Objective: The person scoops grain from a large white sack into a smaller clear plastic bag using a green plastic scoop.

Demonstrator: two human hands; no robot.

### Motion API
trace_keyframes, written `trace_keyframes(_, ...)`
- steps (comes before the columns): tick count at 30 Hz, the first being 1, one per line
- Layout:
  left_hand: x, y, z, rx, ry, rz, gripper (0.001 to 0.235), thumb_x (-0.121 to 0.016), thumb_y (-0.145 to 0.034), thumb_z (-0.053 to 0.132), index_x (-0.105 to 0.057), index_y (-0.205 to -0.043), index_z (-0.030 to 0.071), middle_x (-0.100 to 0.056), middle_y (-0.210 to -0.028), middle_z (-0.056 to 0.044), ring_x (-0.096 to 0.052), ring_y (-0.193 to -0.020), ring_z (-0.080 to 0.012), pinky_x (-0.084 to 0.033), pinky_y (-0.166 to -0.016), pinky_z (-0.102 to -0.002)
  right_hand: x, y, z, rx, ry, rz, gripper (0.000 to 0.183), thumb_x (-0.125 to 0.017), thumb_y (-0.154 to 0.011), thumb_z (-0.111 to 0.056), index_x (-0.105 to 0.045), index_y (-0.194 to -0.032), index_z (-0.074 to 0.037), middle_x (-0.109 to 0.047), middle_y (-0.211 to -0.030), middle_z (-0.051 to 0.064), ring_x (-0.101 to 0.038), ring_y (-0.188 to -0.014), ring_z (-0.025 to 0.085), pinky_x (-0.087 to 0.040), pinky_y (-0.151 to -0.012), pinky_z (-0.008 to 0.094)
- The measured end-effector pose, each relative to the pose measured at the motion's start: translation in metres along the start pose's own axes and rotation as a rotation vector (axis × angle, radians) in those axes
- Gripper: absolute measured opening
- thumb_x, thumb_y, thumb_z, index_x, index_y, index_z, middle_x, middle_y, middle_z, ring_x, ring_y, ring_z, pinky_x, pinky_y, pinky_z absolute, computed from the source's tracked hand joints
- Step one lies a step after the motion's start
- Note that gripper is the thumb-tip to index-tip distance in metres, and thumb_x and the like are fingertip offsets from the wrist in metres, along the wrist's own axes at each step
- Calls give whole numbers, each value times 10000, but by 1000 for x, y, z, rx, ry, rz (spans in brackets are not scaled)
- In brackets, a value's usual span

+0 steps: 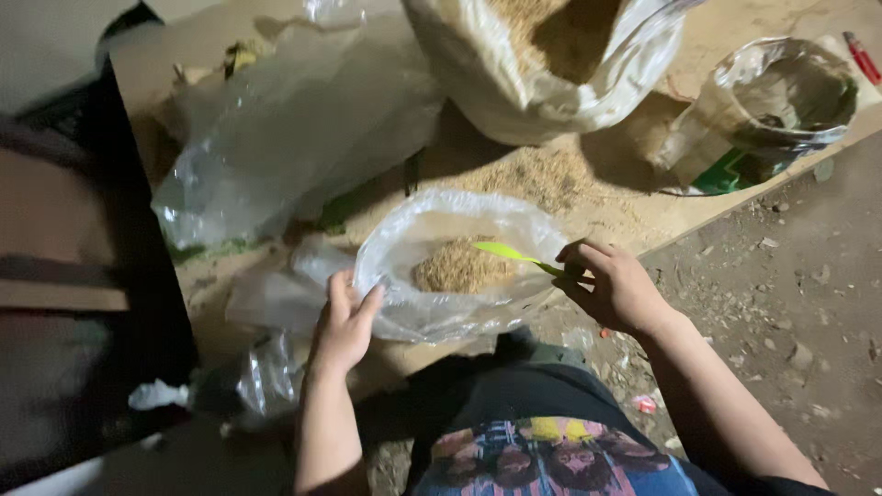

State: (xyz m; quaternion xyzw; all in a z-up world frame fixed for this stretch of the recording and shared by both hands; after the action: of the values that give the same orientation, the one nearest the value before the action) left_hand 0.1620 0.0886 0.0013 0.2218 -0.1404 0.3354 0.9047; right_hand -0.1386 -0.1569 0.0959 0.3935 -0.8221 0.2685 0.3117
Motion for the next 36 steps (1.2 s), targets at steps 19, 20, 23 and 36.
trace_keyframes(19, -42, -36, 218, -634, -90, 228, 651, -750, -904, 275, -448, -1442, 65, -549, -1450, -212, -519, -1382, -363, -405, -1136, -474, 155, -132, 4, -125, 824, 22, 192, -567, -1002, -270, -748, -1061, -243, -663, -847, 62, -672, -659, 221, -581, -530, 394)
trace_keyframes(20, -49, -38, 230, -708, -108, 230, 647, -762, -907, 263, -448, -1437, 63, -539, -1464, -220, -519, -1381, -369, -400, -1148, -473, 144, -148, 20, -198, 894, -147, 207, -536, -989, -272, -735, -1006, -217, -653, -829, 55, -671, -651, 208, -587, -509, 391)
trace_keyframes(23, -64, -50, 256, -807, -93, 214, 636, -775, -910, 248, -454, -1429, 69, -562, -1438, -216, -547, -1366, -369, -407, -1172, -461, 115, -205, 35, -131, 740, -97, 311, -449, -1067, -309, -715, -1005, -162, -689, -785, 96, -706, -652, 256, -584, -512, 398)
trace_keyframes(36, -109, -110, 334, -941, -276, 147, 414, -713, -947, 203, -586, -1315, 60, -664, -1403, -183, -650, -1344, -323, -509, -1165, -417, 161, -257, 60, -339, 697, 84, 310, -507, -973, -230, -760, -928, -55, -737, -856, 170, -754, -784, 338, -611, -637, 467)
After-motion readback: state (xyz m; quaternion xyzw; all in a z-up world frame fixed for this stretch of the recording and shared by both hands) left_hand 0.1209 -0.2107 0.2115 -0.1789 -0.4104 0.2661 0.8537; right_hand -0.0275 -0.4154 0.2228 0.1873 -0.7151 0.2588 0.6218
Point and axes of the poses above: each hand's wrist, its own y-axis away from the middle knuckle, its own x-axis out of the back of the hand, z = x × y, the point moved 6 cm from there along -y, towards the middle knuckle
